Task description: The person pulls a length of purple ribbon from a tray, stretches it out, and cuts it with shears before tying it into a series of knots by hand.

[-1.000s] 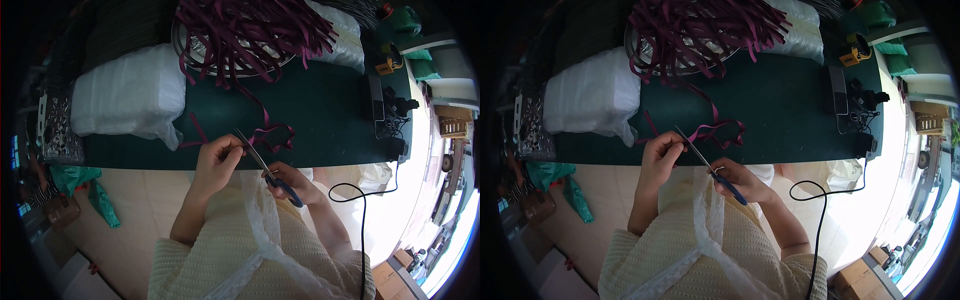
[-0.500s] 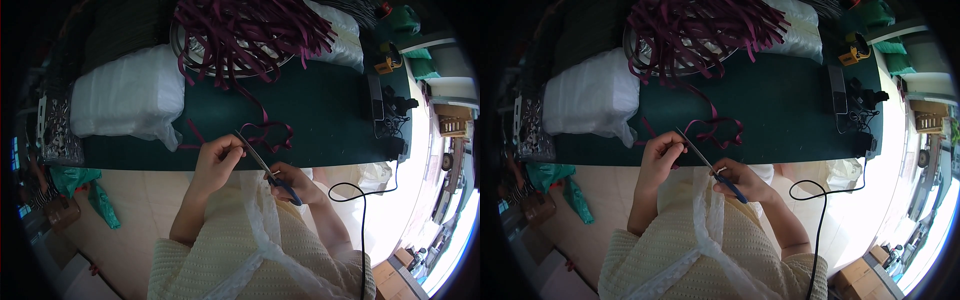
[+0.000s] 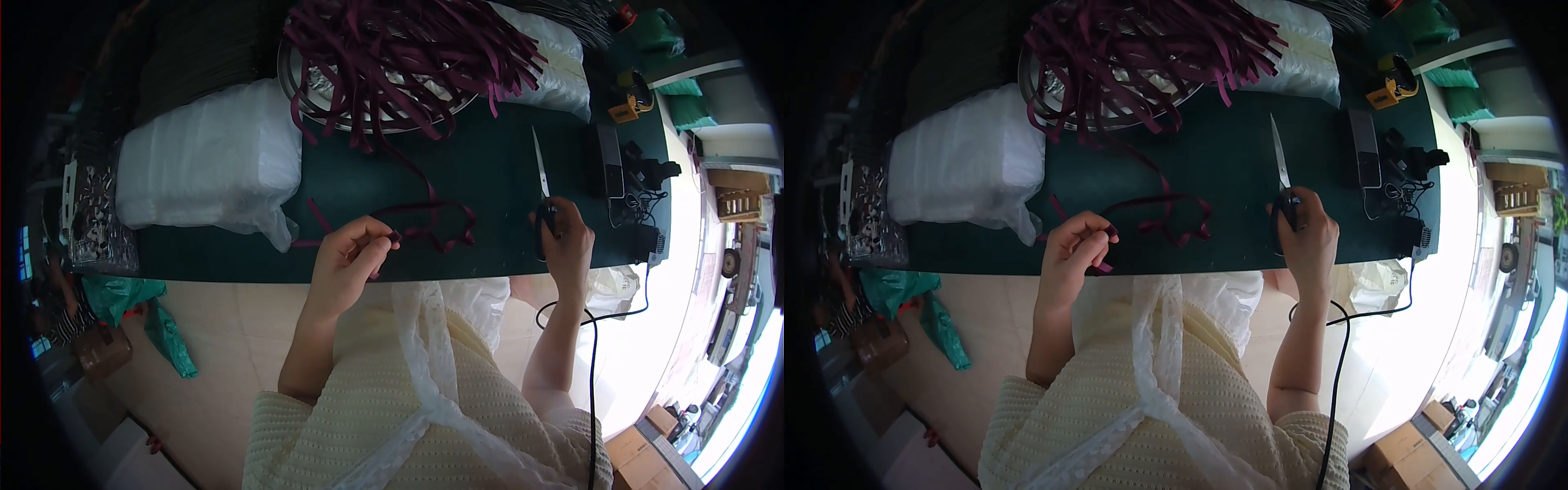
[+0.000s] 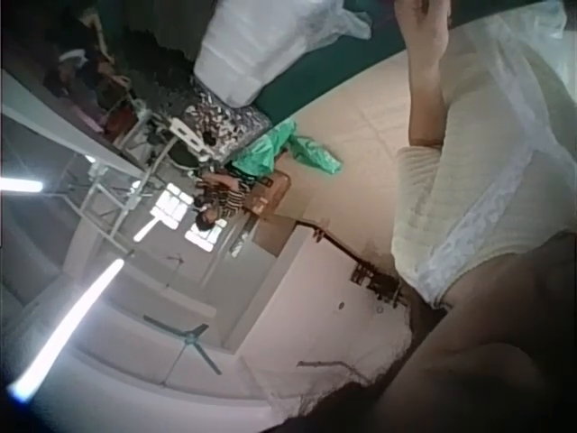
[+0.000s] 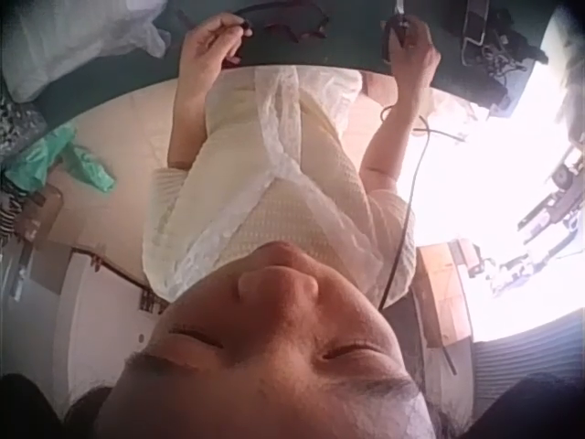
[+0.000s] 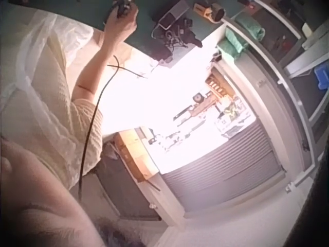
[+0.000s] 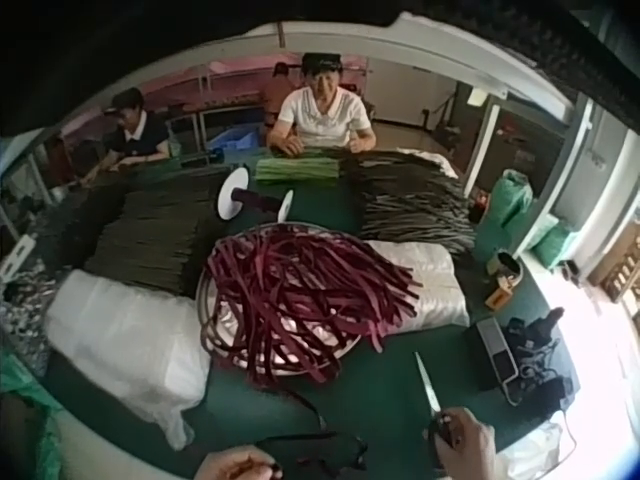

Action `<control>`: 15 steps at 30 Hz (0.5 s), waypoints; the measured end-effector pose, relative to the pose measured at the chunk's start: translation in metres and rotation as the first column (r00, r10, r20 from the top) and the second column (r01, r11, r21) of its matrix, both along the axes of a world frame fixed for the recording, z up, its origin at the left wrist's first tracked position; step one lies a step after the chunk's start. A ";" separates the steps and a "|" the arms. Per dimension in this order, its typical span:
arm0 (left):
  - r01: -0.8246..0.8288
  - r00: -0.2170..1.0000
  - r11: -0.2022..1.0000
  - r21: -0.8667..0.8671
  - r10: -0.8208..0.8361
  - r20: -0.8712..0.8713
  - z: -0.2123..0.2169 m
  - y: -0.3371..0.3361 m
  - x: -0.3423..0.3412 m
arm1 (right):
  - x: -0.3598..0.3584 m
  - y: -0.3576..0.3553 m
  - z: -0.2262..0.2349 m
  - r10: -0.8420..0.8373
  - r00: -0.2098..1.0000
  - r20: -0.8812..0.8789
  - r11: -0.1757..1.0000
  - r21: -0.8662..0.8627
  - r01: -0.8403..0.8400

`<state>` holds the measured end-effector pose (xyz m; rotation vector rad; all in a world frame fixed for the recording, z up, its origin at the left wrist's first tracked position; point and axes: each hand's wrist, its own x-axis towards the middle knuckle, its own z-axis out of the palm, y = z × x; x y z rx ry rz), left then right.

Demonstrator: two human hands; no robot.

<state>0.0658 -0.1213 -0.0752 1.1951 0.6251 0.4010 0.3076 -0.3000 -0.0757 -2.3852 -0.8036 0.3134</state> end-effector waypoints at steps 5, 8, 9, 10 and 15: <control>0.041 0.999 0.999 -0.002 -0.041 -0.003 0.000 -0.003 0.003 | 0.018 0.000 -0.015 0.026 0.948 0.318 0.988 -0.153 0.024; 0.042 0.999 0.999 -0.022 -0.042 0.025 0.002 -0.005 0.004 | 0.017 0.004 -0.011 0.053 0.951 0.304 0.960 -0.279 0.035; 0.053 0.998 0.999 -0.011 -0.053 0.020 0.003 -0.006 0.004 | 0.017 0.005 -0.010 0.052 0.951 0.303 0.960 -0.279 0.037; 0.064 0.998 0.998 -0.001 -0.064 0.015 0.003 -0.006 0.004 | 0.017 0.006 -0.008 0.037 0.959 0.282 0.949 -0.310 0.054; 0.128 0.991 0.990 -0.057 -0.125 0.054 0.004 -0.006 0.006 | 0.005 0.009 0.010 -0.091 0.957 0.276 0.980 -0.146 0.135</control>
